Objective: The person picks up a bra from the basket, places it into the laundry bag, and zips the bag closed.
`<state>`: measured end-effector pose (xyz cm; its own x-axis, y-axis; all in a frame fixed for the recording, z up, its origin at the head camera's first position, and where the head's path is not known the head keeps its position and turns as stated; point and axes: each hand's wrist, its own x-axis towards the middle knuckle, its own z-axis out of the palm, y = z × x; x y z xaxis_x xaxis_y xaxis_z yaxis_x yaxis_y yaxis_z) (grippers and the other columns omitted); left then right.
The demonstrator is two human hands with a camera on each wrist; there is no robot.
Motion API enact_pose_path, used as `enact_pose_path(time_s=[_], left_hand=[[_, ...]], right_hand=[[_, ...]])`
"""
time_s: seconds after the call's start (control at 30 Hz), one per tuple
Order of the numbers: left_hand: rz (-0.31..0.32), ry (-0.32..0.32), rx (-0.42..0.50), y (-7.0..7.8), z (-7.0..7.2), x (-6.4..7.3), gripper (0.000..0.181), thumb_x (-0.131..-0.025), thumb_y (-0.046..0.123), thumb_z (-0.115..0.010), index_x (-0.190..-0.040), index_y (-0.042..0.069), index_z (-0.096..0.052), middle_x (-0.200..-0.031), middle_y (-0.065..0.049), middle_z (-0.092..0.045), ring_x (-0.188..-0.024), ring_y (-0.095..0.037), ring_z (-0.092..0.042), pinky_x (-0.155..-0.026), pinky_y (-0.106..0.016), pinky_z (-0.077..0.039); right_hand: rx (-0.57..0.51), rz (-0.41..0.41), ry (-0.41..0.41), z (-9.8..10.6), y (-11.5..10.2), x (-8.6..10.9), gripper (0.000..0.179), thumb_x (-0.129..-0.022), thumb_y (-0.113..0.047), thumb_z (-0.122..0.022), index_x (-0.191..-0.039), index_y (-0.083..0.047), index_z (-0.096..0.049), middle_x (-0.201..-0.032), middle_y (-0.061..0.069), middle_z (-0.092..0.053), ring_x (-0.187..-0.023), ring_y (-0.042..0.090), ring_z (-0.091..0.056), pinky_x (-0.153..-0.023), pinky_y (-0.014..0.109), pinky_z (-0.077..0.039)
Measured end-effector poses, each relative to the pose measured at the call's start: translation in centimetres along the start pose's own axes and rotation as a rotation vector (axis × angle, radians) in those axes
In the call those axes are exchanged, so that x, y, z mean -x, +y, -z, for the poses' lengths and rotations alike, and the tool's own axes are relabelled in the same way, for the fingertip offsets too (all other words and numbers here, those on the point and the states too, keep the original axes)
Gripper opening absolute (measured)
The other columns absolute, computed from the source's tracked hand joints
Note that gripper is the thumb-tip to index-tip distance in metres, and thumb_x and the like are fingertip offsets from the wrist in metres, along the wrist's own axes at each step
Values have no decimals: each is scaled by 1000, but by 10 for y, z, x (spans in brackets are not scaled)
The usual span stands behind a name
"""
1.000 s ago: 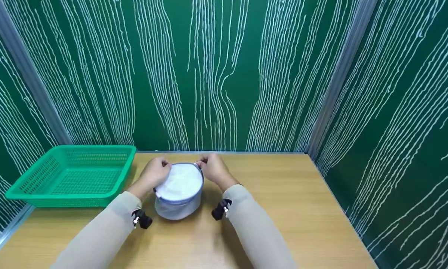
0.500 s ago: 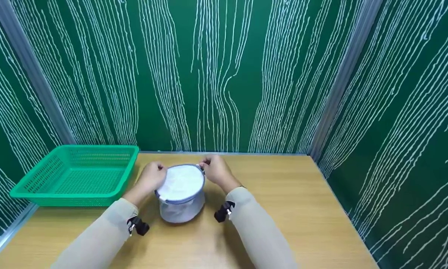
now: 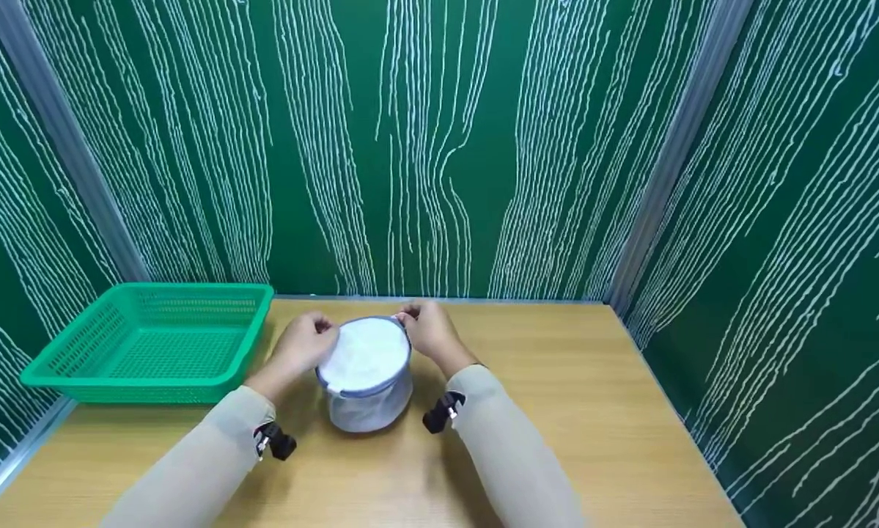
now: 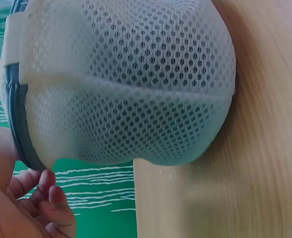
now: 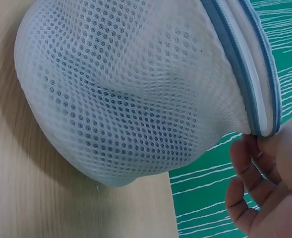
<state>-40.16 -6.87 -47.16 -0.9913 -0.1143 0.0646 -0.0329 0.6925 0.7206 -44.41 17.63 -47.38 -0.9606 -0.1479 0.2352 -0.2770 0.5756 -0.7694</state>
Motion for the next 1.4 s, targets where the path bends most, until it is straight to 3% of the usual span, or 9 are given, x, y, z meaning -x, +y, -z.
enact_pose_path(time_s=[0.17, 0.27, 0.47, 0.63, 0.73, 0.9, 1.13, 1.4], left_hand=[[-101, 37, -93, 11, -1, -3, 28, -113, 26, -59, -124, 9, -78, -131, -12, -71, -125, -32, -69, -110, -51, -59], [-133, 38, -93, 16, -3, -7, 26, -115, 24, -59, -122, 9, -80, -130, -12, -72, -127, -32, -69, -112, -51, -58], [-182, -39, -26, 28, -7, -15, 28, -117, 20, -61, -131, 9, -81, -141, -11, -72, -141, -33, -67, -125, -51, -53], [-237, -128, -18, 35, -12, -17, 27, -117, 19, -62, -133, 9, -82, -139, -10, -78, -136, -31, -70, -120, -51, -57], [-237, -154, -23, 37, -14, -18, 24, -116, 20, -64, -127, 10, -84, -132, -9, -80, -126, -28, -73, -113, -49, -61], [-229, -138, -58, 37, -15, -18, 20, -116, 23, -66, -115, 13, -83, -119, -5, -80, -112, -25, -73, -103, -46, -63], [-196, -93, -68, 32, -16, -18, 21, -116, 25, -66, -121, 14, -83, -129, -5, -79, -122, -26, -73, -111, -47, -61], [-125, -46, -60, 22, -13, -19, 23, -117, 28, -65, -117, 14, -83, -120, -5, -78, -112, -25, -73, -103, -47, -62]], right_hand=[[0, 39, 11, -4, -1, -2, 12, -111, -8, -72, -107, -1, -83, -104, 14, -83, -91, 17, -70, -81, 29, -61], [-3, 69, 19, -7, -3, -3, 11, -109, -6, -74, -105, -1, -83, -101, 14, -83, -87, 15, -69, -77, 25, -58], [-2, 99, -2, -9, -6, -4, 11, -109, -5, -74, -106, -2, -84, -103, 14, -84, -90, 16, -73, -82, 29, -64], [-6, 79, -18, -8, -6, -3, 11, -109, -6, -75, -109, -3, -85, -107, 14, -85, -95, 20, -77, -87, 34, -67], [-13, 67, -23, -7, -5, -3, 11, -109, -6, -75, -109, -3, -85, -107, 13, -85, -95, 19, -77, -86, 33, -67], [-19, 72, -27, -8, -5, -2, 10, -108, -6, -76, -108, -3, -86, -107, 14, -86, -94, 19, -77, -83, 30, -67], [-10, 48, -29, -9, -4, -3, 10, -108, -8, -76, -110, -7, -86, -108, 11, -86, -95, 18, -77, -84, 29, -67], [-21, 79, -18, -4, 1, -4, 11, -109, -6, -75, -106, -5, -86, -103, 11, -84, -89, 14, -71, -76, 22, -59]])
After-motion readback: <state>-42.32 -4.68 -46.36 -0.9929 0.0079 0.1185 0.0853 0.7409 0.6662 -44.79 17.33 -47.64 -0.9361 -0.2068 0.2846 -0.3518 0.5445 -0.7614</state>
